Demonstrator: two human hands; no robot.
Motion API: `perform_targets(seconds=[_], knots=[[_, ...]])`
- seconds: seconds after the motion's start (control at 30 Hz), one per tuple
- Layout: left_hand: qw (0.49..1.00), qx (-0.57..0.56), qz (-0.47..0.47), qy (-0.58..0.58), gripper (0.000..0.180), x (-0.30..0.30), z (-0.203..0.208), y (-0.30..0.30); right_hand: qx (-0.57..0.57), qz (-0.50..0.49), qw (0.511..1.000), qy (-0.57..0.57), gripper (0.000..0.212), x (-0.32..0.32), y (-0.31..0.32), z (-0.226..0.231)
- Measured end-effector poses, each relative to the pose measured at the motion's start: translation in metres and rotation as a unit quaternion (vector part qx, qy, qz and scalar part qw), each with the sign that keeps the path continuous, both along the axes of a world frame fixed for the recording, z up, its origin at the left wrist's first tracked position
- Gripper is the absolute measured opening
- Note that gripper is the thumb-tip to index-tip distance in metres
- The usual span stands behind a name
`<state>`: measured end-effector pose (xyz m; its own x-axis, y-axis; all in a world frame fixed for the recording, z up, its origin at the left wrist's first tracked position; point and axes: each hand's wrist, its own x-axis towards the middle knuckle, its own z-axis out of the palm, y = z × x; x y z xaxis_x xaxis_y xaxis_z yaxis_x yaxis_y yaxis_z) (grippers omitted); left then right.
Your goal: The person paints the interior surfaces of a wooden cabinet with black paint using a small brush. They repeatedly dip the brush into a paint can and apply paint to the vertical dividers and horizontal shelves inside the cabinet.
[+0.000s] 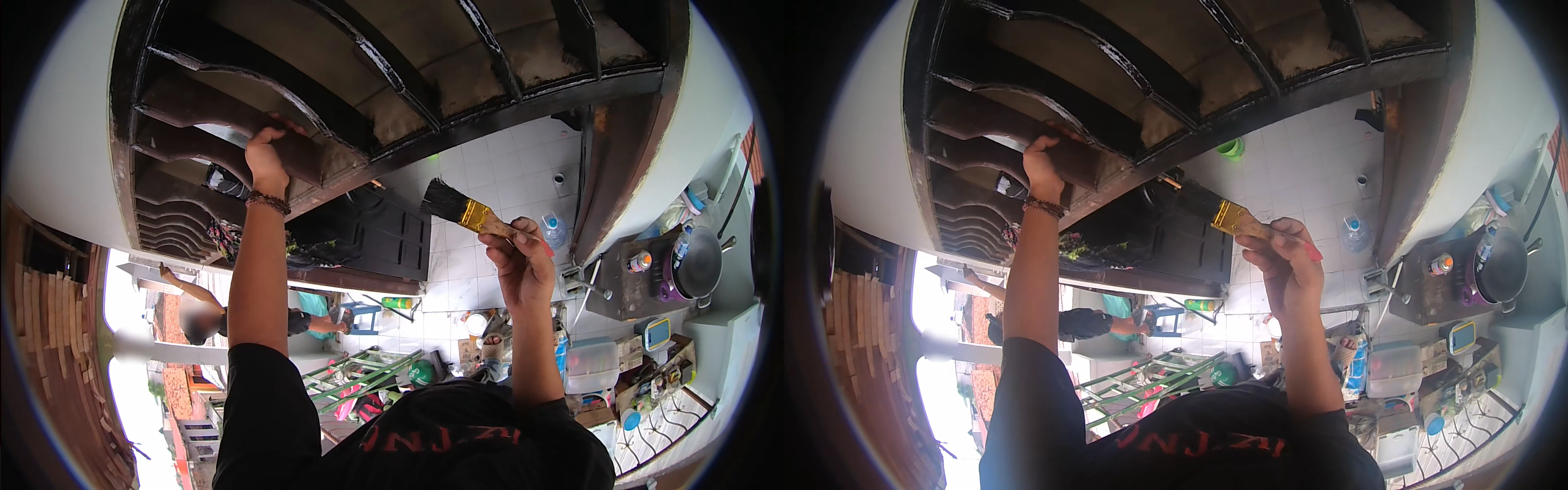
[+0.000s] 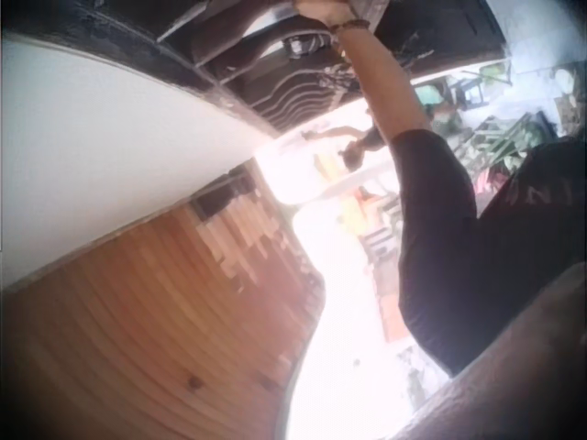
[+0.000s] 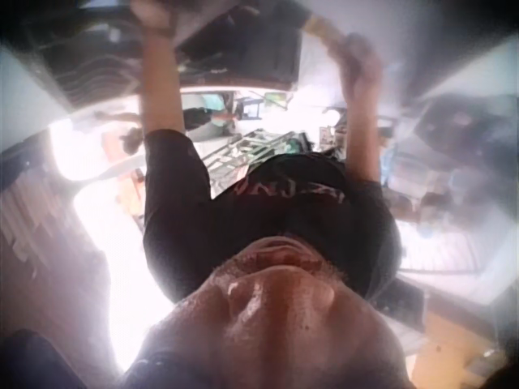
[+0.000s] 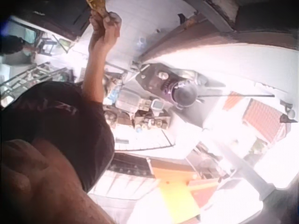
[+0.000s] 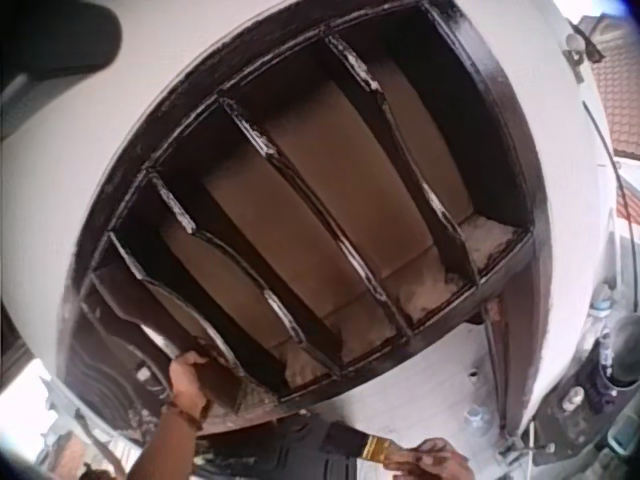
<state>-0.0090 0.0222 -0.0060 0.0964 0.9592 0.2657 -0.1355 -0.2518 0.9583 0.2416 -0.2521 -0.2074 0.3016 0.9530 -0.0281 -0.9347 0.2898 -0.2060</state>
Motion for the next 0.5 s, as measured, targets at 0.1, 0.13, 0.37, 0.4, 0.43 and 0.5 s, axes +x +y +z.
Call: perform_targets(seconds=[0.1,0.13,0.37,0.4,0.43,0.5], knots=[[1.0,-0.004,0.006,0.008,0.031,0.001,0.002,-0.002,-0.009,-0.055,0.998,-0.02,0.024,-0.004,0.002,0.012],[1.0,-0.003,0.008,0.015,0.032,0.002,0.002,-0.003,0.009,-0.071,0.997,-0.043,0.023,-0.008,0.005,0.012],[1.0,-0.003,0.018,0.016,0.033,0.002,0.003,-0.002,0.044,-0.156,0.976,-0.147,0.019,-0.044,0.035,0.061],[1.0,-0.005,0.012,0.008,0.033,0.001,0.003,-0.001,0.042,-0.172,0.967,-0.182,0.018,-0.048,0.04,0.064],[1.0,-0.008,0.005,0.001,0.033,0.001,0.003,0.001,0.039,-0.189,0.957,-0.216,0.017,-0.051,0.044,0.067],[1.0,-0.006,0.004,-0.006,0.033,0.0,0.001,0.001,0.03,-0.234,0.924,-0.3,0.015,-0.055,0.053,0.069]])
